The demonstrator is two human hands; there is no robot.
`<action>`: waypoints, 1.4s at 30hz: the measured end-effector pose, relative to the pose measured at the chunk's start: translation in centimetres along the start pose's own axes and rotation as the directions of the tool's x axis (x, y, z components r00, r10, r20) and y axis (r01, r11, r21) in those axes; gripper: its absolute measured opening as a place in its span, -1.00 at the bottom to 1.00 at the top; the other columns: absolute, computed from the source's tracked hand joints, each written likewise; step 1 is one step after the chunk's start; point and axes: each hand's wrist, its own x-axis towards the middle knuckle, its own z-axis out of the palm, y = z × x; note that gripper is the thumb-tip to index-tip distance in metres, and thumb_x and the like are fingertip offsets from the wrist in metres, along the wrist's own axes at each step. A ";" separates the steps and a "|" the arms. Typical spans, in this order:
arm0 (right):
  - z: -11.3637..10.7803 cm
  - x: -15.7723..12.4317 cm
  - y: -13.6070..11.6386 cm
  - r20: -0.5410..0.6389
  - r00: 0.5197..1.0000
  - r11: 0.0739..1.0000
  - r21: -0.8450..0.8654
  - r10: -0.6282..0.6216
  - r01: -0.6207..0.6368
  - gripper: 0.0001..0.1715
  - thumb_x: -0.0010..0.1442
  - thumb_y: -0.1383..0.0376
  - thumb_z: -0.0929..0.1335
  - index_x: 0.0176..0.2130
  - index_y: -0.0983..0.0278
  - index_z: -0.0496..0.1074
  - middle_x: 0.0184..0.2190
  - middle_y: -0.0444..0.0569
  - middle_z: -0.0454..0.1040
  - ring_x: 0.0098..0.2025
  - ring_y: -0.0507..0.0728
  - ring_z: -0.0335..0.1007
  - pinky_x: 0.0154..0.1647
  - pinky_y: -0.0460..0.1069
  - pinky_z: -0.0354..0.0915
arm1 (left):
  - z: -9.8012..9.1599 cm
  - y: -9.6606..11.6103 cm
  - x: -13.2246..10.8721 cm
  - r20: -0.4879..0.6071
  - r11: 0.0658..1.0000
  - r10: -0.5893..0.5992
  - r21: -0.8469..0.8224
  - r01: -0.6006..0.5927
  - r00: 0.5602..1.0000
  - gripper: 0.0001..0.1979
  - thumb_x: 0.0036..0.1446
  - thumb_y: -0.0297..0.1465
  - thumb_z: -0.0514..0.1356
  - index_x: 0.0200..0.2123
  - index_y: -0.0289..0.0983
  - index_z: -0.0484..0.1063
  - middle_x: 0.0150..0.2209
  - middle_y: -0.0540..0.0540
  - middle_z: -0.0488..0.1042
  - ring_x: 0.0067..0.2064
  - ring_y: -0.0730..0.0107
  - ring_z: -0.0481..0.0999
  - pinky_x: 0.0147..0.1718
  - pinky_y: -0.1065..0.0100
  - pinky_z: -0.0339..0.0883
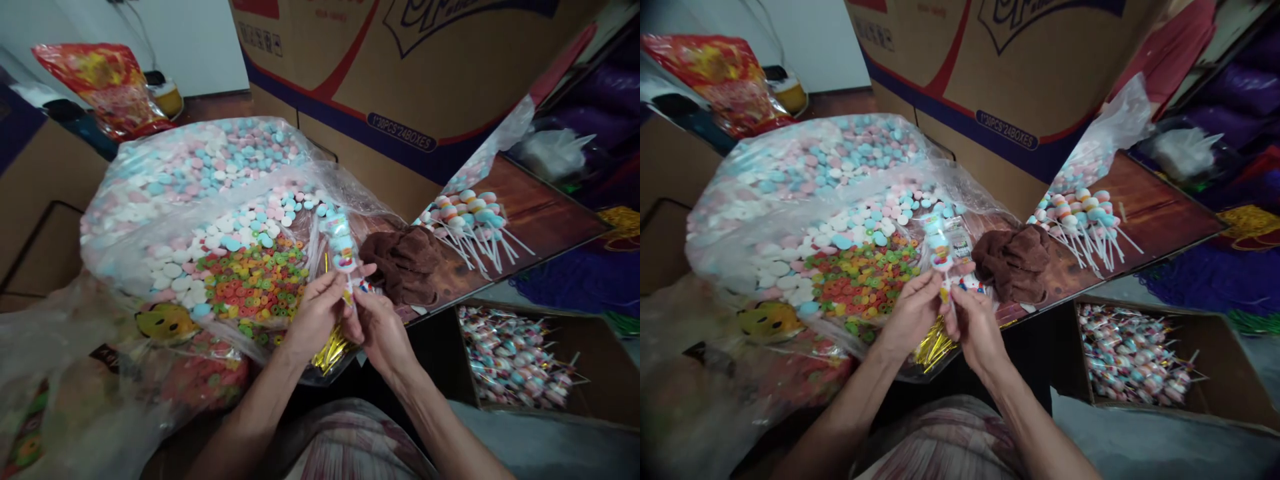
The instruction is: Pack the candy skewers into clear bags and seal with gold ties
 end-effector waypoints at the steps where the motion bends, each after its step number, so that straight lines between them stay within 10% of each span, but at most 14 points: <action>1: 0.3 0.2 0.0 0.078 0.996 0.998 -0.039 0.045 -0.042 -0.50 0.24 -0.03 0.27 -0.51 0.29 0.38 -0.74 -0.19 0.23 -0.71 -0.03 0.02 -0.66 -0.10 -0.04 | -0.5 0.5 -0.1 -0.009 0.999 0.007 -0.034 -0.007 1.000 -0.80 0.09 -0.28 0.31 -0.28 -0.29 0.53 -0.58 0.04 0.36 -0.63 0.57 0.26 -0.68 0.49 0.21; 4: 0.3 1.1 -0.1 0.203 0.979 0.893 -0.437 -0.018 0.107 -0.56 0.28 0.08 0.24 -0.48 0.29 0.42 -0.66 -0.14 0.34 -0.62 0.01 0.21 -0.58 -0.10 0.08 | -2.0 1.8 0.0 -0.120 0.984 0.086 -0.147 -0.104 0.989 -0.81 0.01 -0.35 0.37 -0.32 -0.32 0.50 -0.55 0.06 0.33 -0.60 0.61 0.25 -0.62 0.51 0.26; 7: -0.1 2.6 -0.6 0.194 0.943 0.417 -0.860 -0.271 0.296 -0.70 0.29 0.29 0.23 -0.38 0.27 0.48 -0.43 -0.05 0.49 -0.38 0.07 0.37 -0.36 -0.07 0.18 | -3.4 2.8 0.5 -0.301 0.940 0.196 -0.215 -0.267 0.933 -0.82 -0.06 -0.45 0.40 -0.40 -0.36 0.47 -0.57 0.09 0.27 -0.54 0.66 0.24 -0.48 0.54 0.30; 11: 0.5 4.6 -0.7 0.149 0.921 -0.064 -0.989 -0.359 0.135 -0.77 0.31 0.26 0.25 -0.28 0.25 0.48 -0.27 0.02 0.53 -0.22 0.14 0.44 -0.31 -0.05 0.19 | -4.3 3.0 1.1 -0.393 0.942 0.193 -0.181 -0.281 0.899 -0.85 -0.03 -0.49 0.37 -0.42 -0.36 0.45 -0.56 0.08 0.29 -0.58 0.69 0.15 -0.58 0.58 0.14; 19: 2.6 5.5 1.2 0.089 0.957 -0.303 -0.953 -0.277 0.000 -0.80 0.29 0.44 0.18 -0.21 0.34 0.37 -0.29 0.13 0.52 -0.33 0.17 0.49 -0.44 -0.04 0.15 | -4.4 1.8 1.6 -0.424 0.939 0.220 -0.151 -0.308 0.878 -0.77 -0.09 -0.45 0.41 -0.44 -0.33 0.39 -0.51 0.02 0.38 -0.57 0.68 0.21 -0.58 0.58 0.10; 23: 1.8 5.2 1.0 0.060 0.961 -0.194 -0.981 -0.271 0.007 -0.83 0.27 0.44 0.18 -0.20 0.35 0.32 -0.33 0.10 0.50 -0.35 0.15 0.45 -0.42 -0.04 0.13 | -4.3 1.9 1.5 -0.413 0.945 0.236 -0.115 -0.307 0.879 -0.74 -0.10 -0.39 0.43 -0.41 -0.30 0.40 -0.48 0.02 0.40 -0.53 0.64 0.29 -0.55 0.56 0.14; 33: -1.8 5.3 2.2 0.039 0.912 0.718 -0.604 -0.408 0.346 -0.89 0.20 0.25 0.31 -0.24 0.22 0.28 -0.42 -0.16 0.38 -0.43 0.02 0.30 -0.38 -0.08 0.24 | -3.2 1.7 1.3 -0.400 0.984 0.130 -0.060 -0.168 0.907 -0.74 -0.04 -0.37 0.38 -0.35 -0.31 0.37 -0.50 0.06 0.36 -0.62 0.73 0.11 -0.64 0.56 -0.06; 42: -1.6 3.9 0.7 0.064 0.910 0.764 -0.521 -0.410 0.381 -0.85 0.19 0.22 0.34 -0.32 0.25 0.45 -0.36 -0.10 0.42 -0.31 0.07 0.32 -0.25 -0.04 0.25 | -2.7 0.3 1.9 -0.392 0.965 0.240 0.196 -0.174 0.888 -0.78 0.05 -0.34 0.29 -0.31 -0.20 0.26 -0.49 0.11 0.34 -0.59 0.66 0.14 -0.60 0.54 -0.06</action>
